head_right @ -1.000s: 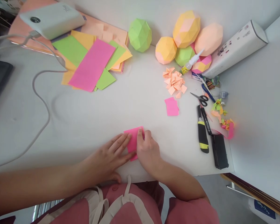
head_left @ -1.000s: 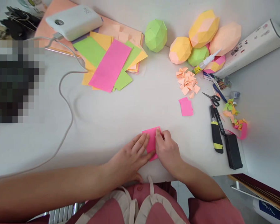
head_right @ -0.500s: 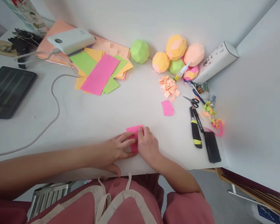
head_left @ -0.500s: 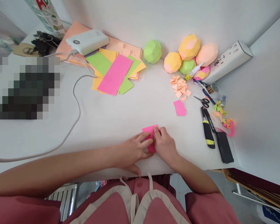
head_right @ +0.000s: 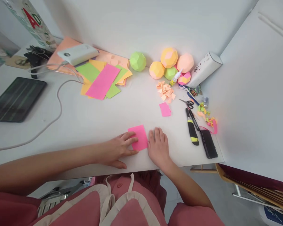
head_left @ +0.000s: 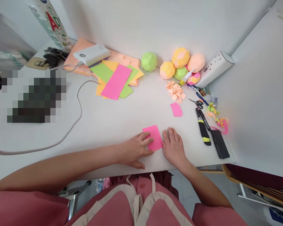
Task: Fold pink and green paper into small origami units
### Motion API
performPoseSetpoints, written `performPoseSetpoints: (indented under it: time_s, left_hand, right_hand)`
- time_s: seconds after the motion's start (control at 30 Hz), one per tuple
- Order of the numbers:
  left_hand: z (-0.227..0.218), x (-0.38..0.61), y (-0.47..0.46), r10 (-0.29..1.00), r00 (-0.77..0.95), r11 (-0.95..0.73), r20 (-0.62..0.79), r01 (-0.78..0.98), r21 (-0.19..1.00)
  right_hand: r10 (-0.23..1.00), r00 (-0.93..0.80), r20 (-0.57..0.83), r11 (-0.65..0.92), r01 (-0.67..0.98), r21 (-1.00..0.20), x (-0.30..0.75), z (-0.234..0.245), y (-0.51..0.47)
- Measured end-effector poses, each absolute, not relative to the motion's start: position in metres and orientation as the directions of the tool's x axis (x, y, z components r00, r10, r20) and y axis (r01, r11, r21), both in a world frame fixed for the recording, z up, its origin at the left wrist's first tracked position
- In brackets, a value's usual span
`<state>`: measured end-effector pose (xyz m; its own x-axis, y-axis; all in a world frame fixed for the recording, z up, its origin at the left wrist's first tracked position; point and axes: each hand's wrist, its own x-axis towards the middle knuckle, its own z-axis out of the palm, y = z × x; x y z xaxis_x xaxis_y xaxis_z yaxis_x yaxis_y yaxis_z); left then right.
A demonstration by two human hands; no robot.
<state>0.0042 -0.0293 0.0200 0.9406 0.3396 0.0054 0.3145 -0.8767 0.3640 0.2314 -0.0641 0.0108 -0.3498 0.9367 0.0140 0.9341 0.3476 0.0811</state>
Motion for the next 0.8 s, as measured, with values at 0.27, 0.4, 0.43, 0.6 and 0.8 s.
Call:
performPoseSetpoints:
  time_s: [0.27, 0.4, 0.43, 0.6, 0.8]
  left_hand:
    - [0.016, 0.005, -0.030, 0.333, 0.940, -0.897, 0.077, 0.290, 0.334]
    - [0.014, 0.005, -0.030, 0.325, 0.941, -0.906, 0.092, 0.282, 0.316]
    - [0.014, 0.005, -0.030, 0.321, 0.943, -0.909, 0.089, 0.280, 0.308]
    - [0.017, 0.005, -0.029, 0.319, 0.947, -0.911, 0.051, 0.291, 0.294]
    - [0.014, 0.004, -0.028, 0.304, 0.948, -0.921, 0.089, 0.268, 0.284]
  right_hand:
    - [0.878, -0.471, -0.089, 0.425, 0.850, -0.311, 0.226, 0.008, -0.057]
    - [0.826, -0.486, -0.285, 0.401, 0.863, -0.308, 0.226, 0.012, -0.045]
    - [0.811, -0.484, -0.329, 0.395, 0.868, -0.302, 0.228, 0.015, -0.041]
    - [0.739, -0.468, -0.485, 0.381, 0.884, -0.272, 0.229, 0.027, -0.029]
    - [0.719, -0.441, -0.537, 0.355, 0.897, -0.262, 0.228, 0.033, -0.022]
